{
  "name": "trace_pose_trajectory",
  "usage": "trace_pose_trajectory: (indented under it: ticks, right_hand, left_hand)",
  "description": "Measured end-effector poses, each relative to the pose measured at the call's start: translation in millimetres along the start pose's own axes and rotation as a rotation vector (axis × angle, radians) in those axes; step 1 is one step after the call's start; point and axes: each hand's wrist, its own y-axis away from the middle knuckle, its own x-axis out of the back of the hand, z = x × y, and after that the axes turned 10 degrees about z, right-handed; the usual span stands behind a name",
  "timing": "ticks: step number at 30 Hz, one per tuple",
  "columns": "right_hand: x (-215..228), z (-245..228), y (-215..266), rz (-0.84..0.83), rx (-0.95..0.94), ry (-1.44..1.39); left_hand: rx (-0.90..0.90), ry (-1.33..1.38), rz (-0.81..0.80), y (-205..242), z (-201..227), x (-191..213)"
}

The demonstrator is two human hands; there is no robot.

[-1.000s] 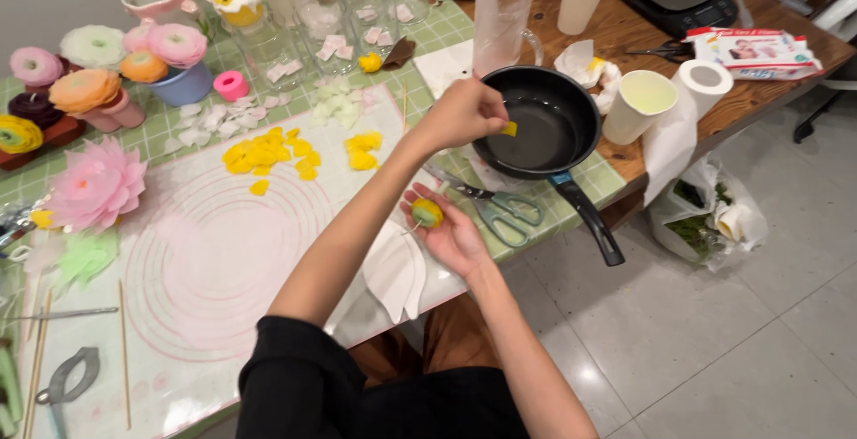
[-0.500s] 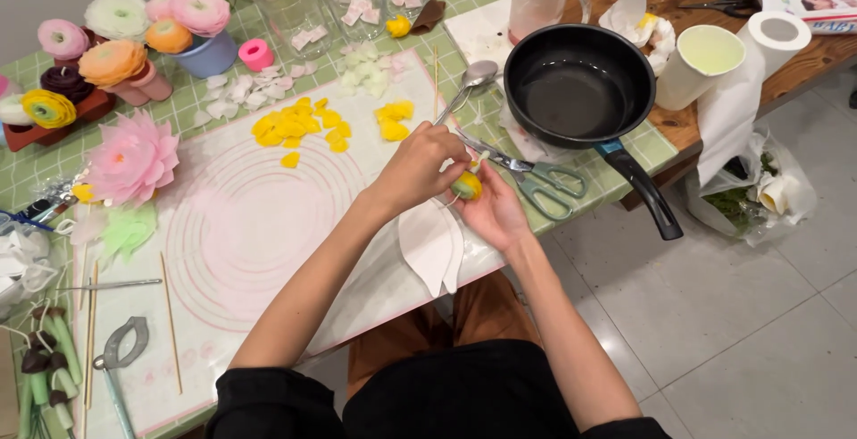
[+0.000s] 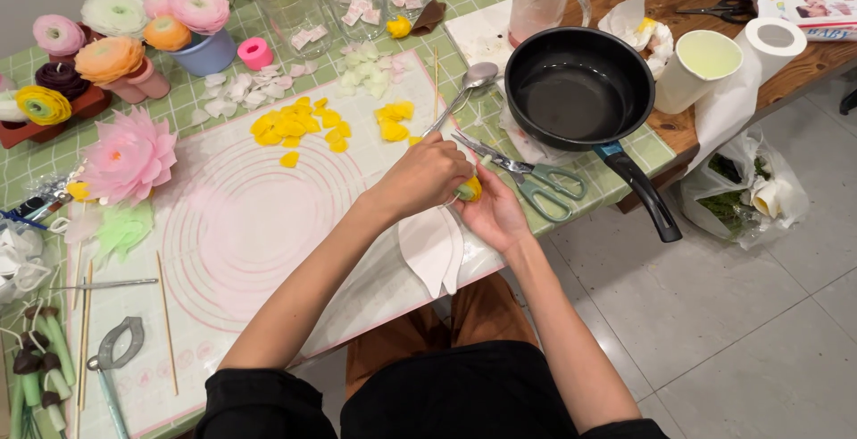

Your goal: The recorder is assembling decorative wax flowers on a workbench.

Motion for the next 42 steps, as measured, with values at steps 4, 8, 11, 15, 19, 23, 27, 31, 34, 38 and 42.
trace_pose_trajectory:
  ticks: [4, 8, 11, 15, 19, 23, 27, 31, 34, 38, 42]
  right_hand:
    - [7.1, 1.4, -2.6, -0.041, -0.016, -0.015]
    - [1.7, 1.2, -0.8, 0.01, -0.002, 0.02]
    - [4.9, 1.9, -2.4, 0.053, 0.006, 0.023]
    - [18.3, 3.1, -8.9, 0.033, 0.016, 0.024]
    - [15.6, 3.3, -7.5, 0.041, 0.039, 0.052]
    - [14.9, 1.6, -7.3, 0.031, 0.01, -0.001]
    - [15.6, 1.4, -6.6, 0.015, 0.002, -0.031]
    - [9.1, 1.5, -3.5, 0.004, 0.026, -0.015]
    - [1.0, 0.7, -0.1, 0.07, 0.031, -0.028]
    - [5.0, 1.2, -1.8, 0.064, 0.032, -0.048]
    - [18.2, 2.8, -7.7, 0.044, 0.037, -0.059]
  left_hand:
    - [0.007, -0.032, -0.019, 0.4, -1.6, -2.7]
    - [-0.022, -0.056, -0.046, -1.1, -2.7, -4.5]
    - [-0.041, -0.057, -0.046, -1.0, -3.1, -6.6]
    - [-0.054, -0.056, -0.029, -0.1, -2.5, -8.4]
    - [-0.042, -0.063, -0.045, 0.0, -0.9, -6.1]
    - [-0.035, -0.041, -0.044, -0.6, 0.0, -6.8]
    - [-0.01, 0.023, 0.0, -1.0, -1.3, -7.2]
    - [0.033, 0.116, 0.003, -1.1, -4.8, -7.0]
    - [0.023, 0.154, 0.027, -0.7, -7.4, -8.3]
    - [0.07, 0.134, -0.005, 0.3, -10.9, -11.7]
    - [0.067, 0.138, -0.004, 1.0, -13.3, -12.8]
